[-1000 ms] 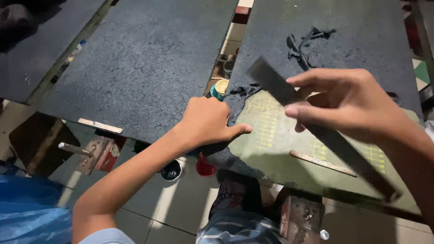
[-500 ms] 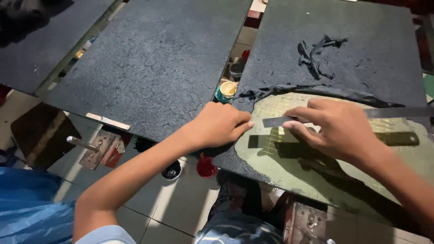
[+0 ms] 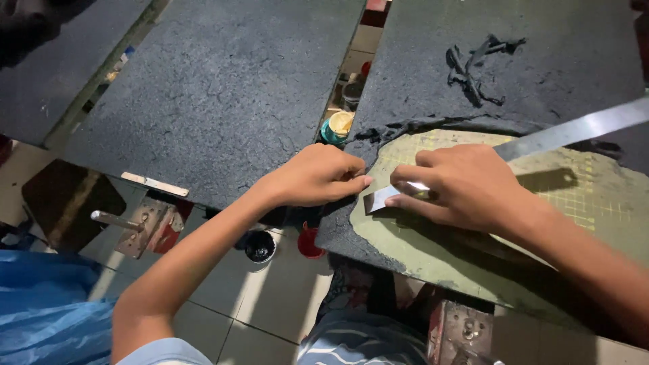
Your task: Scraping off dried ink or adhesive residue from a screen printing pallet using a metal ruler as a scraper.
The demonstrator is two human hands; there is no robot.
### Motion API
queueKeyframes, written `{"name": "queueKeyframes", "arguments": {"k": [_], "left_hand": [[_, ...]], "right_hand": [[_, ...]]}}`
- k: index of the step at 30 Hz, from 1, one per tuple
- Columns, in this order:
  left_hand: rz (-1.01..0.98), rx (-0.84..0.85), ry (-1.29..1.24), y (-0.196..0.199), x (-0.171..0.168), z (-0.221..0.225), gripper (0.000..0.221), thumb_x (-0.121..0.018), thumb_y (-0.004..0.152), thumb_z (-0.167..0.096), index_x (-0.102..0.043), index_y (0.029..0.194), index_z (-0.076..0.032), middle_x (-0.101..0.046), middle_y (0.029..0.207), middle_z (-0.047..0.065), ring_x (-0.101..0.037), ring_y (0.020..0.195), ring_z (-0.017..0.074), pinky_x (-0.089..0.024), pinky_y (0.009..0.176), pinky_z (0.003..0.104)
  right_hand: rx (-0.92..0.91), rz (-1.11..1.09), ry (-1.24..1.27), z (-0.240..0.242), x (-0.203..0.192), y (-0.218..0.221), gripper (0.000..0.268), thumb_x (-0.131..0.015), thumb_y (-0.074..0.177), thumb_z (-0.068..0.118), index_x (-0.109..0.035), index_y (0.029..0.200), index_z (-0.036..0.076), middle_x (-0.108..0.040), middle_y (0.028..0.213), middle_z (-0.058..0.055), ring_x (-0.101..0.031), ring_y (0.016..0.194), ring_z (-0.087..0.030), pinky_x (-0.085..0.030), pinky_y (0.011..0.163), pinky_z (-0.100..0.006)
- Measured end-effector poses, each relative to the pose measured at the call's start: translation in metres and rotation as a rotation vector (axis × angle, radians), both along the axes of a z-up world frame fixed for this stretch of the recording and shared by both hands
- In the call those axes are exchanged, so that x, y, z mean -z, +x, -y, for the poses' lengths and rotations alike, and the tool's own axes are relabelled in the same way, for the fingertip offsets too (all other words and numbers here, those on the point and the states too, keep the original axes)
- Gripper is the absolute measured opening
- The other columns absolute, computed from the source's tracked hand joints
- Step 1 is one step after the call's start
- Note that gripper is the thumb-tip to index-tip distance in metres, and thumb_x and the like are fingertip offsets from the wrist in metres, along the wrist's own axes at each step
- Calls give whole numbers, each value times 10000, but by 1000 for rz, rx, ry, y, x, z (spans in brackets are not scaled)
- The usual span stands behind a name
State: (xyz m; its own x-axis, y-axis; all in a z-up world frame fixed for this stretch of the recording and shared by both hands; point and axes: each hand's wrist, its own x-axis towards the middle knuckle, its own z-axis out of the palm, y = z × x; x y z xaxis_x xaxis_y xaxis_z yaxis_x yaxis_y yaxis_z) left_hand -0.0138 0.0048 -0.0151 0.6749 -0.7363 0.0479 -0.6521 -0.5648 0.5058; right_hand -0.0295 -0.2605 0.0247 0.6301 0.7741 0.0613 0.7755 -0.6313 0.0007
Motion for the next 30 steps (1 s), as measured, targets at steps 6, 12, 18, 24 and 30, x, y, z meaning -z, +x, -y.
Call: {"name": "queueKeyframes", "arguments": {"k": [6, 12, 18, 24, 30], "left_hand": [[-84, -4, -51, -1, -6, -1, 465, -545, 1068, -334, -355, 686, -150, -305, 566, -31, -286, 520, 117, -230, 550, 344], [-150, -17, -101, -4, -11, -2, 464, -558, 1065, -317, -350, 683, -156, -295, 582, -51, -280, 535, 94, -230, 553, 324], [-156, -27, -89, -3, -12, -2, 438, -545, 1047, -396, -486, 689, -151, -394, 565, -44, -350, 527, 104, -257, 552, 328], [-147, -17, -132, -4, -11, -3, 440, -542, 1059, -365, -434, 686, -156, -368, 565, -54, -330, 525, 92, -265, 554, 314], [-180, -47, -132, -6, -14, -3, 433, -549, 1055, -378, -462, 695, -153, -359, 591, -52, -319, 559, 92, -255, 566, 306]], "right_hand": [[-108, 68, 163, -2, 8, 4, 372, -615, 964, 609, -607, 769, 292, -543, 596, 29, -527, 478, -239, -366, 389, -392], [-128, 40, 145, -2, 9, 12, 346, -617, 943, 622, -694, 830, 305, -605, 639, 29, -590, 499, -235, -421, 389, -396], [-104, 134, 176, 6, 13, 34, 306, -658, 947, 588, -690, 838, 304, -555, 630, 14, -527, 466, -241, -341, 389, -399], [-193, 30, 242, 1, 14, 21, 276, -689, 897, 582, -743, 867, 313, -646, 670, 52, -588, 480, -222, -366, 399, -381], [-165, 49, 243, 0, 17, 33, 288, -692, 911, 565, -734, 868, 284, -653, 704, 33, -608, 539, -229, -386, 392, -392]]}}
